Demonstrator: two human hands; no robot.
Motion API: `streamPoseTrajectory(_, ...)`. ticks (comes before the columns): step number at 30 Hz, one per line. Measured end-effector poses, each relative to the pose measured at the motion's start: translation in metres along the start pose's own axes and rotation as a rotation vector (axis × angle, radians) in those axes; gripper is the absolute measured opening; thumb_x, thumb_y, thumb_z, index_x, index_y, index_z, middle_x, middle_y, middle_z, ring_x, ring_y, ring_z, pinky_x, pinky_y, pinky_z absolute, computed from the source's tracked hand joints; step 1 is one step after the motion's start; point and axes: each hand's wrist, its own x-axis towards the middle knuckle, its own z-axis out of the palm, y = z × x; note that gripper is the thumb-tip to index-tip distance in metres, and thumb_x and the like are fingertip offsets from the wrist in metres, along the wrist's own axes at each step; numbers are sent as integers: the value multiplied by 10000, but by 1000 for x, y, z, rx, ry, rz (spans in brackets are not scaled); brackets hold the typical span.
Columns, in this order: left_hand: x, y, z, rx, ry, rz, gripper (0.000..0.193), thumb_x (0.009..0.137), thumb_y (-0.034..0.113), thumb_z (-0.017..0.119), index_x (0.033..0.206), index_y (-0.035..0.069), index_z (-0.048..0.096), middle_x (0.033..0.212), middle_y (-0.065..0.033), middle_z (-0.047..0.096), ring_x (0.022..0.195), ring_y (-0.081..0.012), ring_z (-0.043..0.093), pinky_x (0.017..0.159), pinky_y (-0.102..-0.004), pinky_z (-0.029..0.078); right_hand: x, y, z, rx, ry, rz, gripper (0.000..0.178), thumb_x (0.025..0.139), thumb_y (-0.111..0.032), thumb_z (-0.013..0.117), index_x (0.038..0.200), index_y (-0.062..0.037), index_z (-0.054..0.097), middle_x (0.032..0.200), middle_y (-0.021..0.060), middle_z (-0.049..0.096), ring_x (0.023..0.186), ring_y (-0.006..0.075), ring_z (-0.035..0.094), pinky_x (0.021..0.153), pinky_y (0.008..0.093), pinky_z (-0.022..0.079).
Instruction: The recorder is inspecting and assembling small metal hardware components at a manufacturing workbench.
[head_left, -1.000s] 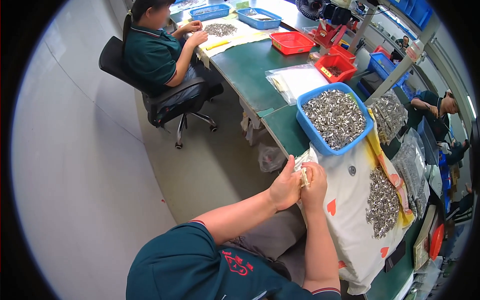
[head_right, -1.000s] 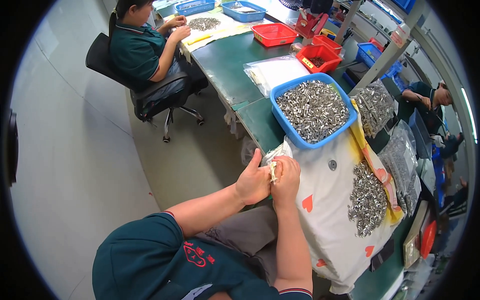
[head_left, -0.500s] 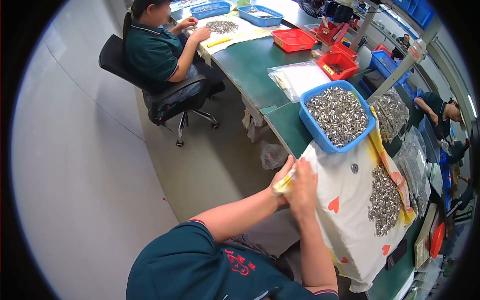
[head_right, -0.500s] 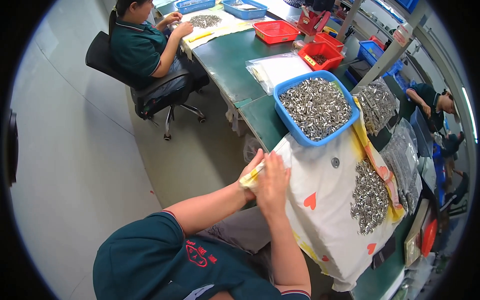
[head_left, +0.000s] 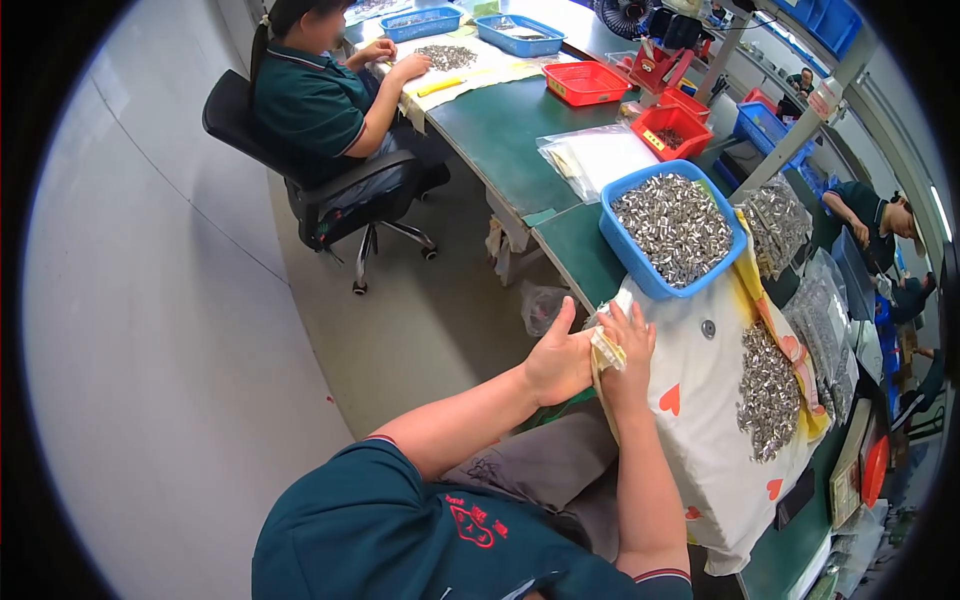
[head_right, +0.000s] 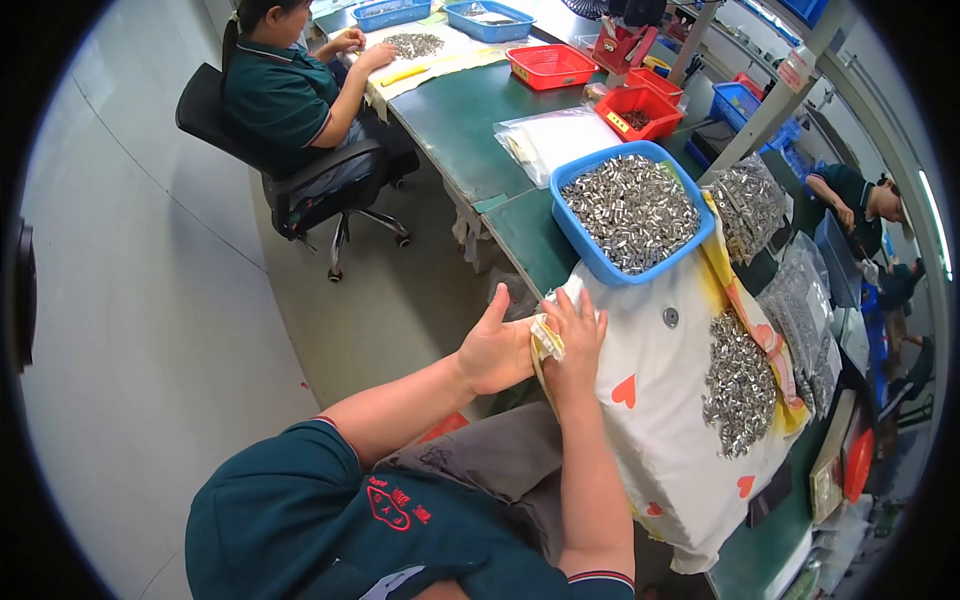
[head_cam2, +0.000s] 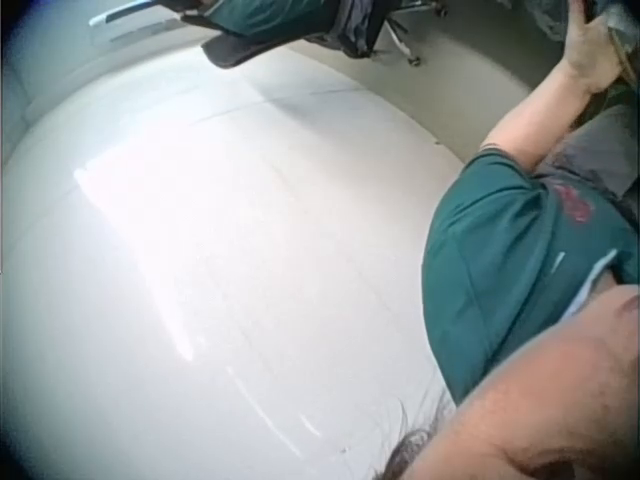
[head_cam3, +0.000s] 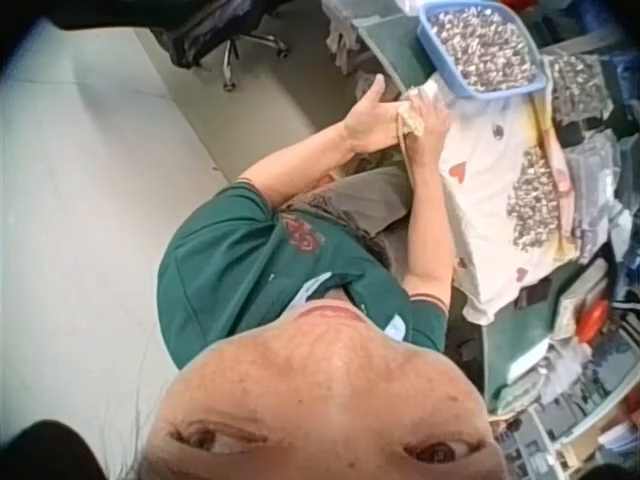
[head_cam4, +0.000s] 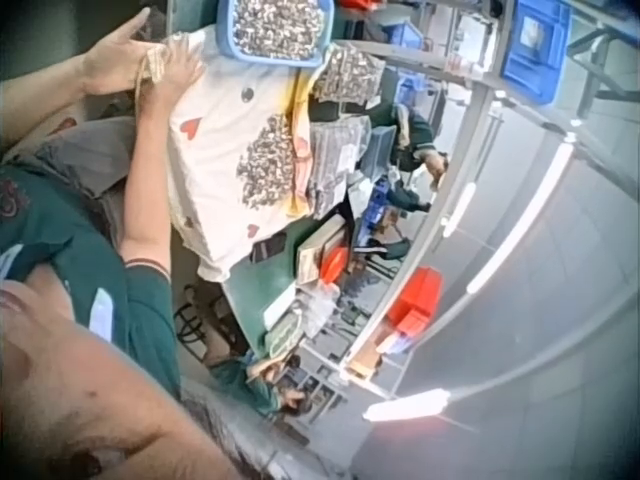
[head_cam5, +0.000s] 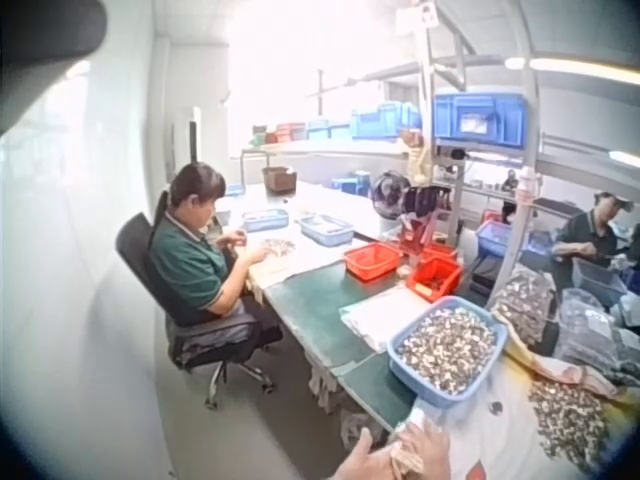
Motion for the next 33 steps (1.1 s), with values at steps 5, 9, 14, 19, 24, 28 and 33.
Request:
streamPoseTrajectory(5,-29,31,-9,58,134,-32,846,769,708,281,1372,131,143,1390,-90,250,1255,-217,278,1017,-433,194,-13,9,-12,-278,26,73,330,849,-184,448,1153,-73,512,1234,156,451,1209,326,330,990,512,196)
streamPoseTrajectory(9,-91,79,-21,361,378,247,790,808,652,307,1375,128,143,1392,-107,232,1258,-258,264,999,-447,235,-41,-53,1,8,63,-28,474,775,-199,552,1218,-78,433,1284,216,349,1205,354,309,988,473,233)
streamPoseTrajectory(14,-102,77,-35,725,545,154,560,892,410,402,1341,106,264,1316,-100,366,1183,-222,383,969,-363,306,-130,-43,19,165,-730,-2,412,799,-238,539,1174,-81,477,1237,162,436,1149,313,399,955,422,321)
streamPoseTrajectory(19,-77,43,-25,1209,592,52,392,824,60,547,1206,42,462,1140,-72,535,1037,-140,506,869,-249,402,-168,-23,-37,379,-699,294,373,818,-256,522,1136,-61,517,1156,131,521,1081,299,464,917,375,371)
streamPoseTrajectory(24,-2,7,20,1460,180,-25,343,792,92,593,1122,29,529,1077,-81,576,980,-155,550,813,-265,434,-185,-16,-84,451,-582,396,348,824,-245,521,1131,-83,533,1109,127,553,1033,291,499,896,364,390)
streamPoseTrajectory(28,73,-20,69,1936,-191,28,269,766,111,597,1028,47,585,1039,-110,587,935,-256,569,802,-321,439,-160,2,-141,388,-196,362,260,775,-172,581,1016,-77,602,955,103,609,876,269,563,785,335,442)
streamPoseTrajectory(33,169,-46,30,2290,-355,271,209,763,146,577,962,97,612,981,-104,580,874,-295,562,751,-367,453,-125,87,-162,-203,270,376,210,721,-107,589,922,-47,587,837,112,589,788,279,538,707,374,434)
